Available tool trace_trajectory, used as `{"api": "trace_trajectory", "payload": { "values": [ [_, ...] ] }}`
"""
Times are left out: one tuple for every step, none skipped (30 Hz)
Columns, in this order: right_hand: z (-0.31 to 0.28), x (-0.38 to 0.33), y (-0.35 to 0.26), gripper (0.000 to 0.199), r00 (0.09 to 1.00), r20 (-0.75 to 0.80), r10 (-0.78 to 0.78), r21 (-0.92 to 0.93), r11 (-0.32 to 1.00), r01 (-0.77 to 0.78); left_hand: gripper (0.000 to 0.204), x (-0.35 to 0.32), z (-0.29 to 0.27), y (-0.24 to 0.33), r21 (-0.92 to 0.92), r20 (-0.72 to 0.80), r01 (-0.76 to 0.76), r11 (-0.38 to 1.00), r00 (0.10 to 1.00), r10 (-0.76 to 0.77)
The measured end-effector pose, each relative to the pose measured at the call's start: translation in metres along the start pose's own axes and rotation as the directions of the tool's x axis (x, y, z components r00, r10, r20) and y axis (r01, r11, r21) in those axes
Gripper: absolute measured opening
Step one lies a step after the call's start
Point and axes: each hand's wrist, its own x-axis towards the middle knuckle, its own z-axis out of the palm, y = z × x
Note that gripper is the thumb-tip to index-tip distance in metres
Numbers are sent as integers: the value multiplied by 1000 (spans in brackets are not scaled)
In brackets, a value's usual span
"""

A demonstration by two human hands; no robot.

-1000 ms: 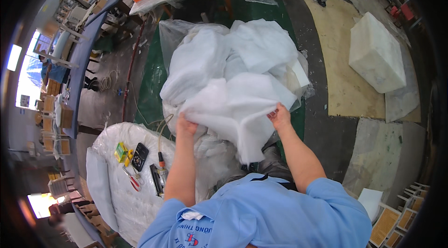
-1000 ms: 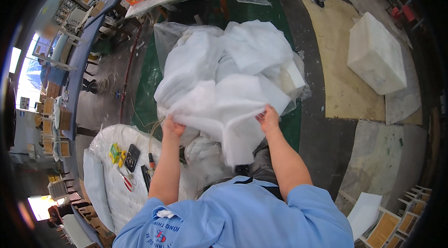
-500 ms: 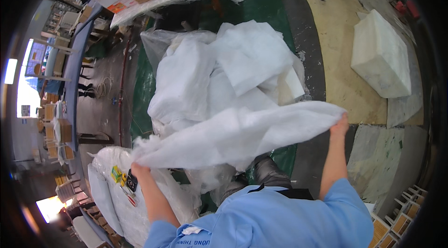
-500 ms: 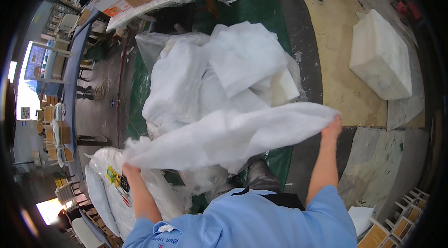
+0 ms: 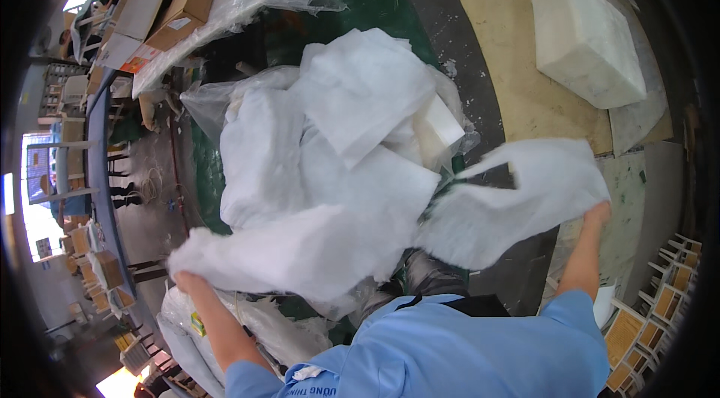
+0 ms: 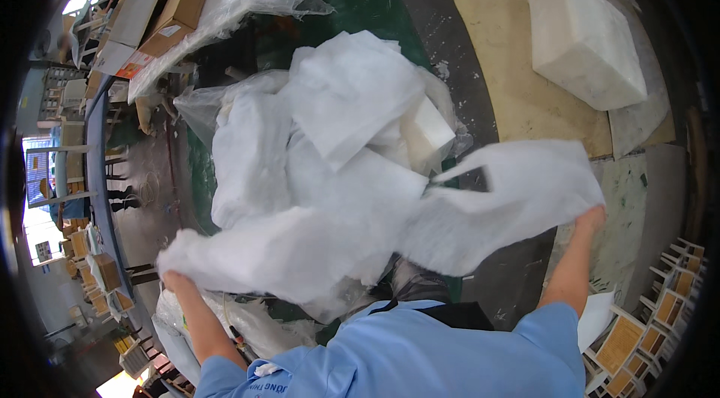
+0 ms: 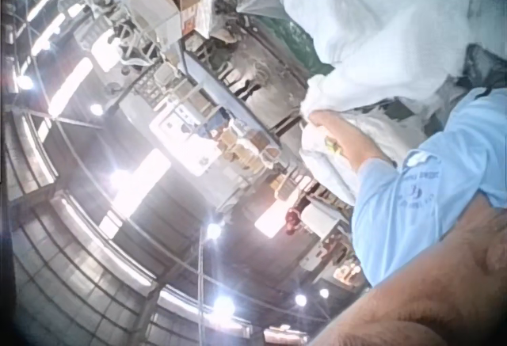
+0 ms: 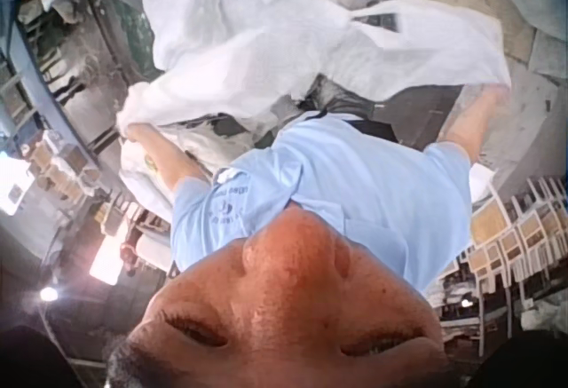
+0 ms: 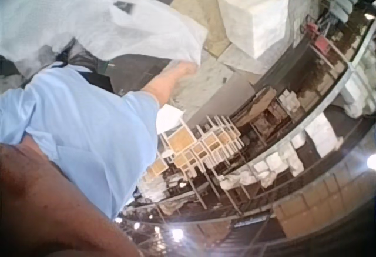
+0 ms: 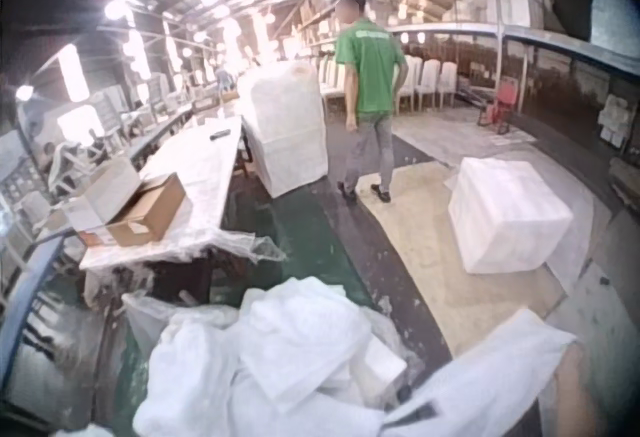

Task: The person wraps a rattan chair with white protective foam sheets. They place the chair on the floor, unfold a foam sheet, and cut it to size using scissors. The person then wraps the foam around the chair seat and backrest, smoothing it into place.

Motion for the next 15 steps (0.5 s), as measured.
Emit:
{"api": "trace_trajectory", "payload": {
  "values": [
    [-79,10,15,45,978,-206,23,-46,998,-33,52,-14,49,-78,59,185,121,991,974,-130],
    [-96,8,23,44,957,-284,54,-34,997,-66,51,-18,67,-101,40,354,198,979,914,-199],
    [2,-7,31,43,974,-116,196,298,942,-154,51,-2,35,-39,25,407,117,993,906,-117],
    [21,-22,52,41,934,-52,354,586,768,-259,45,-2,52,-32,58,584,162,985,795,-165],
    [19,-24,58,41,948,13,317,629,735,-255,43,-6,71,-58,135,603,275,952,740,-299],
    [20,-27,62,40,961,74,267,671,699,-246,44,-13,88,-86,211,635,252,944,699,-329],
    [24,-30,66,40,968,133,213,708,663,-243,45,-19,101,-113,288,661,223,932,658,-361],
    [23,-31,68,38,975,152,164,708,670,-223,45,-33,116,-146,484,584,59,873,721,-373],
    [-32,-28,86,36,986,56,157,714,684,-149,45,-80,164,-215,665,577,-101,740,699,-423],
    [33,-30,67,34,987,148,59,727,670,-149,41,-44,142,-172,647,565,-307,698,807,-169],
    [41,-26,60,33,992,125,-16,721,688,-80,39,-41,142,-173,672,555,-452,587,832,5],
    [38,-25,62,28,997,73,-12,689,724,-41,28,-41,143,-178,764,635,-632,-129,772,-24],
    [33,-27,69,25,1000,17,-9,641,768,-4,20,-46,145,-191,383,702,-517,-765,701,-123],
    [33,-33,76,27,998,0,60,642,765,-46,17,-33,157,-163,410,690,-391,-824,723,1],
    [28,-38,86,28,993,-24,115,609,790,-77,19,-28,160,-148,425,691,-341,-839,720,57]
  ]
}}
